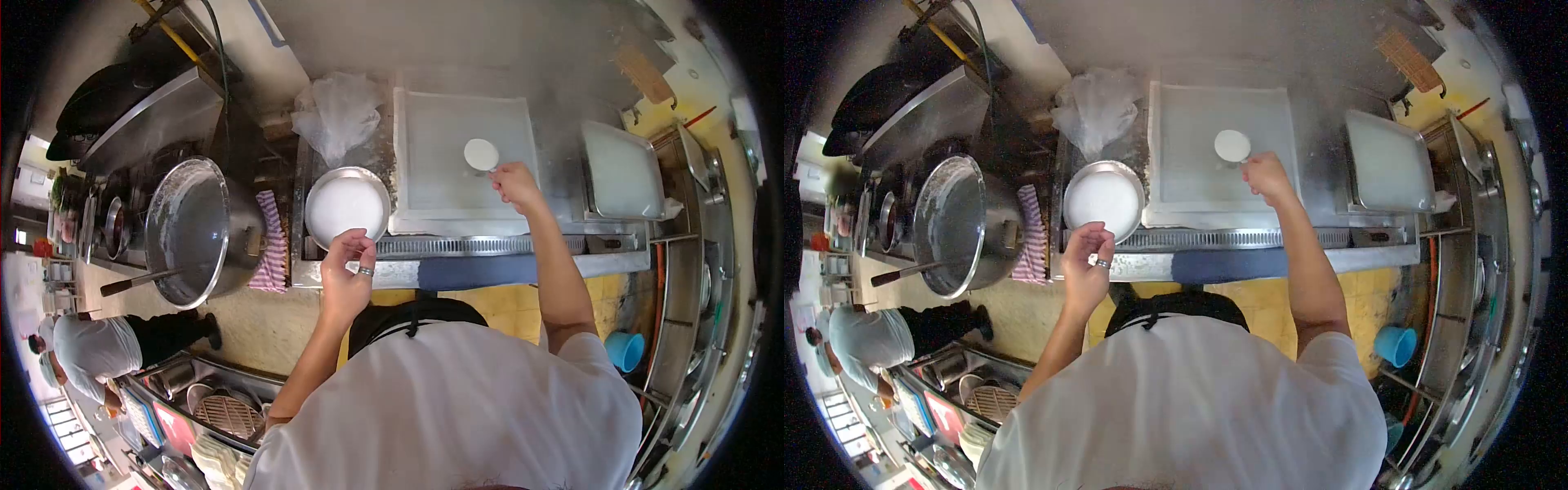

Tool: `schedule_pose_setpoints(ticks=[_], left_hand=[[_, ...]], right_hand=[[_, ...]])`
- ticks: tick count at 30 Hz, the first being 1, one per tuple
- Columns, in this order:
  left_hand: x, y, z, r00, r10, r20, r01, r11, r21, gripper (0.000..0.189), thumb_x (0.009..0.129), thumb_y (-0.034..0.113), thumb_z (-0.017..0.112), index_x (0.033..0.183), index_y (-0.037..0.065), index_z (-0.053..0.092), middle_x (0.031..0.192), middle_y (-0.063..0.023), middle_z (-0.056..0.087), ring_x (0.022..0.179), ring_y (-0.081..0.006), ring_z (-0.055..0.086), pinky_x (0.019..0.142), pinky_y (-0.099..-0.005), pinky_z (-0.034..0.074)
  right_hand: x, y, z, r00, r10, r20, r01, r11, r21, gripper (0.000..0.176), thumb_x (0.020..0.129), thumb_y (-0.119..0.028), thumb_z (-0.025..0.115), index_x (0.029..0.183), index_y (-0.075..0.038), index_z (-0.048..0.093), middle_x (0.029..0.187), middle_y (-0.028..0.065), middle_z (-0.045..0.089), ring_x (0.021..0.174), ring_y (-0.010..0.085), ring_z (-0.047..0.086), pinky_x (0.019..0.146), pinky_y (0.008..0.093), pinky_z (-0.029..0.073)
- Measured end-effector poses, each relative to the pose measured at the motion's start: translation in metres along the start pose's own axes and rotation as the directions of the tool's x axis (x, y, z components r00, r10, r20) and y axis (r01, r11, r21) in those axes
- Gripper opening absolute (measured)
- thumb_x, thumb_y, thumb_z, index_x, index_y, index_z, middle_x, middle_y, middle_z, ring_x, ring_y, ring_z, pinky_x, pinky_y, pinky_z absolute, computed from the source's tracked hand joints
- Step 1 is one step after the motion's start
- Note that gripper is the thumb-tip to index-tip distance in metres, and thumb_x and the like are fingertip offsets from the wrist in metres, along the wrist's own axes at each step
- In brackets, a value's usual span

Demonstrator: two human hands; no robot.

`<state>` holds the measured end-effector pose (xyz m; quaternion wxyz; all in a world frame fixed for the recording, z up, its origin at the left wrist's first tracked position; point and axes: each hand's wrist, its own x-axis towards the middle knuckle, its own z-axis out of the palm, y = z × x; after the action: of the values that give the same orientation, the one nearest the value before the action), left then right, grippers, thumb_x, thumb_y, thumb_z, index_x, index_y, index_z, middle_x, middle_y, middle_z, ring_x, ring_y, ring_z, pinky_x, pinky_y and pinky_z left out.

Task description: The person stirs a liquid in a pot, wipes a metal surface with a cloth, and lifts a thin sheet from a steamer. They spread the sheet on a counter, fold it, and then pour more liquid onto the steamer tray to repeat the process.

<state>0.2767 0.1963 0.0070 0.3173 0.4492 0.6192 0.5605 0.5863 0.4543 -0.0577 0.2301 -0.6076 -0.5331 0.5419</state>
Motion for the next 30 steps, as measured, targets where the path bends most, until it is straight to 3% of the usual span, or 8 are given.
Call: schedule_pose_setpoints(ticks=[8,11,14,20,23,26,28,30], left_hand=[[-0.012,-0.024,0.012,0.996,-0.070,-0.054,0.073,0.996,0.051,0.026,0.096,-0.001,0.067,0.122,0.000,0.061,0.095,-0.0067,0.070,0.088,-0.0133,0.066,0.081,-0.0279,0.054],[-0.011,-0.026,0.006,0.994,-0.089,-0.069,0.091,0.996,0.023,0.026,0.097,-0.001,0.066,0.122,-0.001,0.061,0.096,-0.0068,0.070,0.088,-0.0134,0.066,0.081,-0.0279,0.054],[-0.011,-0.030,-0.002,0.992,-0.100,-0.072,0.101,0.995,0.010,0.026,0.097,0.000,0.066,0.122,-0.001,0.061,0.096,-0.0067,0.069,0.089,-0.0135,0.066,0.081,-0.0278,0.054],[-0.014,-0.049,-0.022,0.991,-0.114,-0.072,0.113,0.993,-0.013,0.026,0.098,0.000,0.066,0.123,-0.001,0.060,0.097,-0.0061,0.069,0.088,-0.0135,0.066,0.080,-0.0280,0.054],[-0.016,-0.059,-0.035,0.989,-0.129,-0.079,0.126,0.991,-0.039,0.026,0.098,0.000,0.066,0.123,-0.001,0.059,0.097,-0.0057,0.069,0.086,-0.0133,0.065,0.080,-0.0282,0.054],[-0.016,-0.072,-0.048,0.991,-0.108,-0.077,0.104,0.993,-0.052,0.026,0.098,0.000,0.066,0.123,0.000,0.060,0.097,-0.0057,0.069,0.086,-0.0131,0.065,0.079,-0.0283,0.054],[-0.015,-0.078,-0.056,0.988,-0.142,-0.063,0.138,0.988,-0.069,0.026,0.098,-0.001,0.065,0.124,-0.002,0.058,0.099,-0.0049,0.068,0.089,-0.0111,0.063,0.080,-0.0257,0.051],[-0.017,-0.085,-0.064,0.986,-0.162,-0.049,0.158,0.984,-0.076,0.027,0.099,-0.001,0.064,0.125,-0.003,0.057,0.099,-0.0044,0.068,0.090,-0.0099,0.062,0.081,-0.0243,0.050]], right_hand=[[0.064,0.054,-0.018,0.987,-0.032,-0.156,0.040,0.998,0.051,0.009,0.085,0.000,0.062,0.076,0.001,0.062,0.067,0.0063,0.058,0.050,0.0140,0.048,0.041,0.0311,0.030],[0.090,0.079,-0.021,0.981,-0.124,-0.152,0.110,0.989,-0.094,0.009,0.082,0.002,0.061,0.074,0.000,0.062,0.064,0.0063,0.057,0.050,0.0139,0.048,0.041,0.0322,0.029],[0.088,0.081,-0.018,0.975,-0.122,-0.185,0.111,0.991,-0.069,0.013,0.083,0.001,0.061,0.071,-0.003,0.062,0.062,0.0051,0.056,0.050,0.0141,0.049,0.042,0.0327,0.029],[0.065,0.076,-0.015,0.993,-0.086,-0.075,0.061,0.955,-0.291,0.021,0.087,-0.004,0.062,0.067,-0.008,0.062,0.060,0.0042,0.057,0.050,0.0157,0.050,0.044,0.0339,0.033],[0.058,0.082,-0.019,0.969,-0.247,0.020,0.195,0.709,-0.678,0.020,0.089,-0.005,0.061,0.069,-0.006,0.062,0.060,0.0049,0.056,0.051,0.0164,0.051,0.044,0.0347,0.035],[0.069,0.110,-0.019,0.985,-0.098,-0.145,0.032,0.916,-0.401,0.013,0.076,-0.011,0.063,0.072,-0.001,0.070,0.072,0.0164,0.068,0.058,0.0303,0.060,0.056,0.0429,0.046],[0.089,0.145,-0.032,0.968,-0.241,-0.070,0.151,0.781,-0.606,0.016,0.077,-0.016,0.063,0.074,-0.003,0.072,0.077,0.0160,0.070,0.068,0.0321,0.063,0.067,0.0448,0.048],[0.085,0.150,-0.033,0.946,-0.323,-0.028,0.215,0.690,-0.691,0.015,0.081,-0.015,0.063,0.075,-0.003,0.071,0.074,0.0141,0.067,0.067,0.0296,0.062,0.064,0.0433,0.046]])
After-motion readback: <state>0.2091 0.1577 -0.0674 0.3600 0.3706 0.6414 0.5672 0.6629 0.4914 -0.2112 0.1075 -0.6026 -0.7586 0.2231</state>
